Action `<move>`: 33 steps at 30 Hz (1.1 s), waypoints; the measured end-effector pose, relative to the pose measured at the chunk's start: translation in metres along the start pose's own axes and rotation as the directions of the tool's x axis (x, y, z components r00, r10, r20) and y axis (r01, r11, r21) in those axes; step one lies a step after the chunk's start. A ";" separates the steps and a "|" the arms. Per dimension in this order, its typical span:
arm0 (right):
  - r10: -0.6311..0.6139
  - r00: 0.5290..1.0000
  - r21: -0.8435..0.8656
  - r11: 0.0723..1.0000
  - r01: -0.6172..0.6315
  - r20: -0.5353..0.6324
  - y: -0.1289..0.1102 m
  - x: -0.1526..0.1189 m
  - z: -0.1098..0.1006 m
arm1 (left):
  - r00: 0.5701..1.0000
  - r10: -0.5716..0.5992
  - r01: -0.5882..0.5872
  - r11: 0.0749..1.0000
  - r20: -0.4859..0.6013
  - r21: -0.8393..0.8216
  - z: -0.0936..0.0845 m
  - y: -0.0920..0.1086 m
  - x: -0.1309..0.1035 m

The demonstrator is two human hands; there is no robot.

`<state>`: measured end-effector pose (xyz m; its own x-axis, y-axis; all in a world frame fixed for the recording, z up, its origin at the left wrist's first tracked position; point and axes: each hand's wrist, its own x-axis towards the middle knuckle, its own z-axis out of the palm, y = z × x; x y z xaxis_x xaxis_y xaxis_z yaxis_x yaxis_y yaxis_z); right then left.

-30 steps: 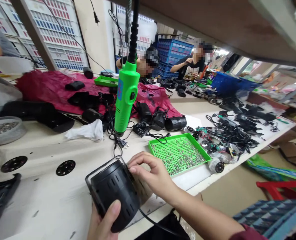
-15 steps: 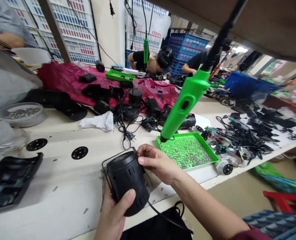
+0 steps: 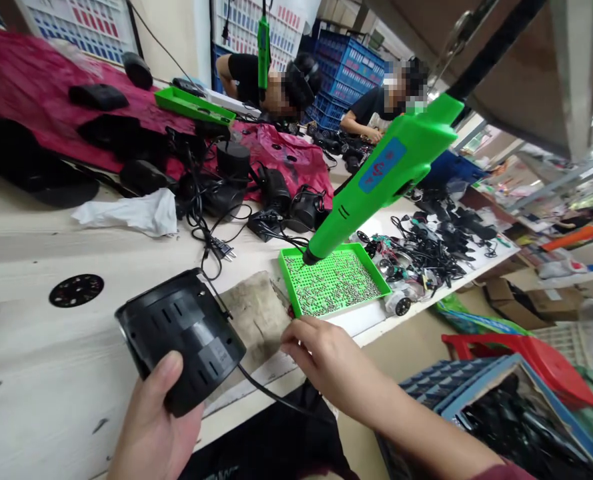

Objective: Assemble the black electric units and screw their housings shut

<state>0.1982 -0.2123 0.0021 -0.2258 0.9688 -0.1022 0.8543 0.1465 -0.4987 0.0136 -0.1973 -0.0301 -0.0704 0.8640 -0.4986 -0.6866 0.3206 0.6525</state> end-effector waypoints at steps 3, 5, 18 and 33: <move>0.088 0.991 -0.225 0.972 -0.062 0.105 0.002 -0.009 0.007 | 1.000 0.000 0.000 1.000 0.004 0.013 -0.001 0.000 0.000; 0.112 0.984 -0.280 0.957 -0.070 0.137 0.004 -0.007 0.013 | 1.000 0.001 -0.001 1.000 -0.003 0.004 -0.001 -0.001 -0.002; 0.035 0.998 -0.159 0.987 -0.025 0.059 0.004 0.002 0.008 | 0.993 -0.105 0.102 0.992 -0.045 -0.068 -0.003 0.003 -0.003; -0.311 0.937 0.247 0.907 0.342 -0.157 -0.029 0.052 0.006 | 0.995 -0.096 0.098 0.994 0.041 -0.054 -0.012 -0.002 0.004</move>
<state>0.1585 -0.1677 0.0060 -0.4039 0.8940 0.1939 0.5816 0.4146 -0.6999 0.0057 -0.1990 -0.0409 0.0256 0.8447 -0.5347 -0.7284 0.3821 0.5687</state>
